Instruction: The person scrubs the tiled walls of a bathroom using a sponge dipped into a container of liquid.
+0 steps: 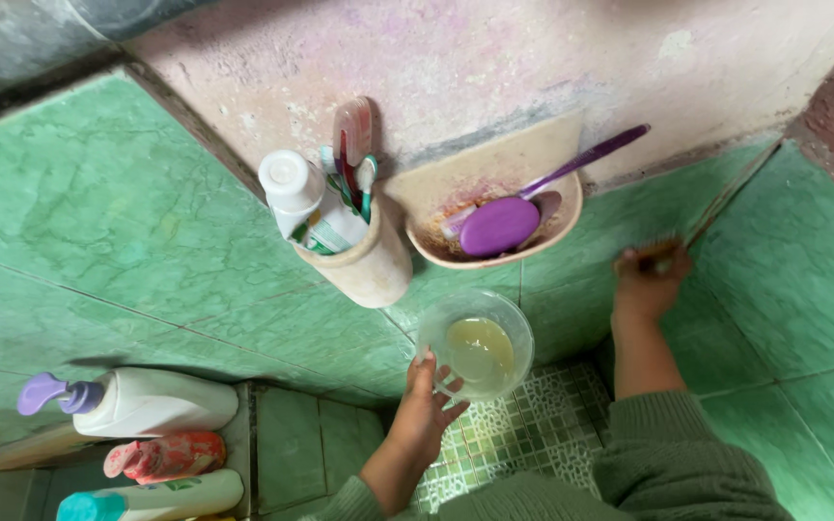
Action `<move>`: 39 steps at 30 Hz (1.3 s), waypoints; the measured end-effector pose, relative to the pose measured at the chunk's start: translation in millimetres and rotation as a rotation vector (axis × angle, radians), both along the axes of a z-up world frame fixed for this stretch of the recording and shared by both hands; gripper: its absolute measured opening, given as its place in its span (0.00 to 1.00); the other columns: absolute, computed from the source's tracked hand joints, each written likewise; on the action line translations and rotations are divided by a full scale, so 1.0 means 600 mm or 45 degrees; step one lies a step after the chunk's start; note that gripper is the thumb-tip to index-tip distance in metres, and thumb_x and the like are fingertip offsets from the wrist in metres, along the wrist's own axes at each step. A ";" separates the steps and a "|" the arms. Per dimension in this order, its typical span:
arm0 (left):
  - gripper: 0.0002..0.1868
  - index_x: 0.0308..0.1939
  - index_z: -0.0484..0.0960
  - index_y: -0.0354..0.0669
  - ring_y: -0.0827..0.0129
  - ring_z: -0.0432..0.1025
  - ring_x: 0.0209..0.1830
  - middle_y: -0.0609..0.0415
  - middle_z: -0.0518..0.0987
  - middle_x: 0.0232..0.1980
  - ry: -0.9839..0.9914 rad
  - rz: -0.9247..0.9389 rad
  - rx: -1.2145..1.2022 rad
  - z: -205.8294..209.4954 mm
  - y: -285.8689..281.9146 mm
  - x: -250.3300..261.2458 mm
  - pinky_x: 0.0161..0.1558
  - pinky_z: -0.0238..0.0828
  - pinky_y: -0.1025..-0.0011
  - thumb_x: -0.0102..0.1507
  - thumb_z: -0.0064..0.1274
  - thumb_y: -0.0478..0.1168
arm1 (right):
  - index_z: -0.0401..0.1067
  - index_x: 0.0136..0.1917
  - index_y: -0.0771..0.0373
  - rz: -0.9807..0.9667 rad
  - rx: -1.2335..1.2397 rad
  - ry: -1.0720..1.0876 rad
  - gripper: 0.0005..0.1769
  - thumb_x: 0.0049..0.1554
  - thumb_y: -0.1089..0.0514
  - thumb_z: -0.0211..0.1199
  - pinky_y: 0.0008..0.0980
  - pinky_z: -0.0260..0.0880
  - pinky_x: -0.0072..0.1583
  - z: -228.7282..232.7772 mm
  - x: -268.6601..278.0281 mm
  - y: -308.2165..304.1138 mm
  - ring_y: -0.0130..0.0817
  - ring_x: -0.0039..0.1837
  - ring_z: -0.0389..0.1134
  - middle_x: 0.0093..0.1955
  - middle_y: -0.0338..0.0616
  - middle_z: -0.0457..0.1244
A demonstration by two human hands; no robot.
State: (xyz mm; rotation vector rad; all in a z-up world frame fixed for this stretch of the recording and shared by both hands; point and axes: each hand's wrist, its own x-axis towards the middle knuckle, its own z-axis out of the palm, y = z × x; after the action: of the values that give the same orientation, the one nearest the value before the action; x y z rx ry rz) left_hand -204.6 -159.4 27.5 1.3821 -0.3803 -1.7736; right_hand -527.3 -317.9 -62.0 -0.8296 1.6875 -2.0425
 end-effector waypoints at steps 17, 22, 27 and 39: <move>0.41 0.74 0.47 0.59 0.54 0.62 0.67 0.49 0.60 0.72 -0.042 -0.019 -0.037 -0.001 0.001 -0.004 0.61 0.65 0.53 0.61 0.40 0.63 | 0.49 0.72 0.59 0.081 0.127 -0.135 0.37 0.57 0.70 0.66 0.32 0.70 0.53 0.005 -0.044 0.005 0.34 0.53 0.68 0.54 0.45 0.63; 0.40 0.75 0.45 0.61 0.54 0.62 0.67 0.47 0.59 0.72 -0.087 -0.036 0.007 -0.017 0.012 0.006 0.61 0.65 0.53 0.62 0.40 0.62 | 0.54 0.67 0.58 0.300 0.065 -0.354 0.34 0.53 0.71 0.65 0.32 0.71 0.48 0.037 0.016 0.036 0.31 0.49 0.68 0.52 0.44 0.63; 0.37 0.74 0.48 0.58 0.55 0.59 0.70 0.51 0.58 0.73 -0.099 -0.098 -0.015 -0.021 0.014 -0.021 0.64 0.62 0.50 0.63 0.40 0.60 | 0.69 0.63 0.60 0.966 0.252 0.517 0.27 0.49 0.66 0.66 0.39 0.71 0.52 0.151 0.138 0.152 0.37 0.52 0.71 0.53 0.43 0.68; 0.40 0.74 0.47 0.60 0.54 0.60 0.69 0.54 0.59 0.72 -0.080 -0.139 -0.042 0.018 0.021 -0.061 0.65 0.62 0.51 0.61 0.43 0.60 | 0.73 0.60 0.46 0.992 0.741 1.156 0.25 0.48 0.57 0.63 0.44 0.66 0.57 0.278 0.129 0.196 0.43 0.52 0.71 0.51 0.42 0.70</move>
State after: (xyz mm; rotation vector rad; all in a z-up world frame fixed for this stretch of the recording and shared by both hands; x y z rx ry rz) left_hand -241.2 -146.6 38.4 1.4197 -0.5256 -1.8066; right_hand -449.8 -200.2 105.0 -1.9322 1.7473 -0.6004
